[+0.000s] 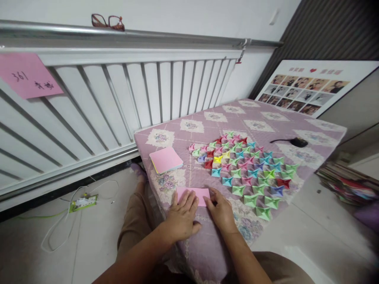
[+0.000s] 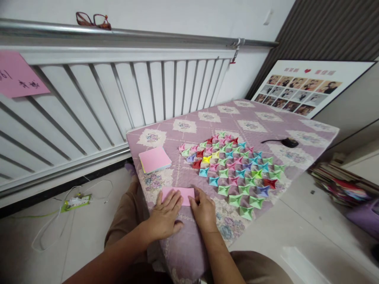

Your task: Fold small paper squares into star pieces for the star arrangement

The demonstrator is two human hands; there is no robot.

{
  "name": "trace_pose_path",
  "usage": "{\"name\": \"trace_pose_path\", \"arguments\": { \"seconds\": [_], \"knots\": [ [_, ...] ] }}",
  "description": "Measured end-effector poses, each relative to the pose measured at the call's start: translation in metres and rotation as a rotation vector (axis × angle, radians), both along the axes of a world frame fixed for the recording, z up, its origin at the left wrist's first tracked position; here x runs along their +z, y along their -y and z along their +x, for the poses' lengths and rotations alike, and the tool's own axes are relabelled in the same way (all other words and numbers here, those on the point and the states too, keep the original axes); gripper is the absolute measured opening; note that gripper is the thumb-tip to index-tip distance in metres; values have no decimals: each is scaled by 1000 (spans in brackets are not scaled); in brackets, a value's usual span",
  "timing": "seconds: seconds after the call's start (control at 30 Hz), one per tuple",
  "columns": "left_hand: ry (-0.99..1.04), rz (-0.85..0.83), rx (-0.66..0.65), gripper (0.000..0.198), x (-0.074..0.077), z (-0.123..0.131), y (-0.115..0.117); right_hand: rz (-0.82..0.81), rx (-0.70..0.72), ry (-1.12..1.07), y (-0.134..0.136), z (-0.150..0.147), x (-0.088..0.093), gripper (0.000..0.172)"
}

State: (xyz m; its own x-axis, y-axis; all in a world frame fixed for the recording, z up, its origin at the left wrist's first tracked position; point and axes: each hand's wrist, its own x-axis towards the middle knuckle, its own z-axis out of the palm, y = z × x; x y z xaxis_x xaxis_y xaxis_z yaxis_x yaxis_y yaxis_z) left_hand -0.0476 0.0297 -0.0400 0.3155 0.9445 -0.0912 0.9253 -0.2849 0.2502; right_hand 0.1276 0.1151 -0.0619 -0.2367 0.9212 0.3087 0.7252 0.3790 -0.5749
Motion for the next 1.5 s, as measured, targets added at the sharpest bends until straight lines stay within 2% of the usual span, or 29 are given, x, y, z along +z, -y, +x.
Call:
{"name": "trace_pose_path", "arguments": {
  "seconds": [0.43, 0.83, 1.17, 1.5],
  "knots": [
    [32, -52, 41, 84, 2, -1, -2, 1, -84, 82, 0, -7, -3, 42],
    [90, -105, 61, 85, 18, -4, 0, 22, -124, 133, 2, -11, -2, 40],
    [105, -96, 83, 84, 14, -2, 0, -11, -142, 122, 4, -12, 0, 41],
    [80, -98, 87, 84, 10, -1, -2, 69, -153, 158, 5, -12, -2, 38]
  ]
}}
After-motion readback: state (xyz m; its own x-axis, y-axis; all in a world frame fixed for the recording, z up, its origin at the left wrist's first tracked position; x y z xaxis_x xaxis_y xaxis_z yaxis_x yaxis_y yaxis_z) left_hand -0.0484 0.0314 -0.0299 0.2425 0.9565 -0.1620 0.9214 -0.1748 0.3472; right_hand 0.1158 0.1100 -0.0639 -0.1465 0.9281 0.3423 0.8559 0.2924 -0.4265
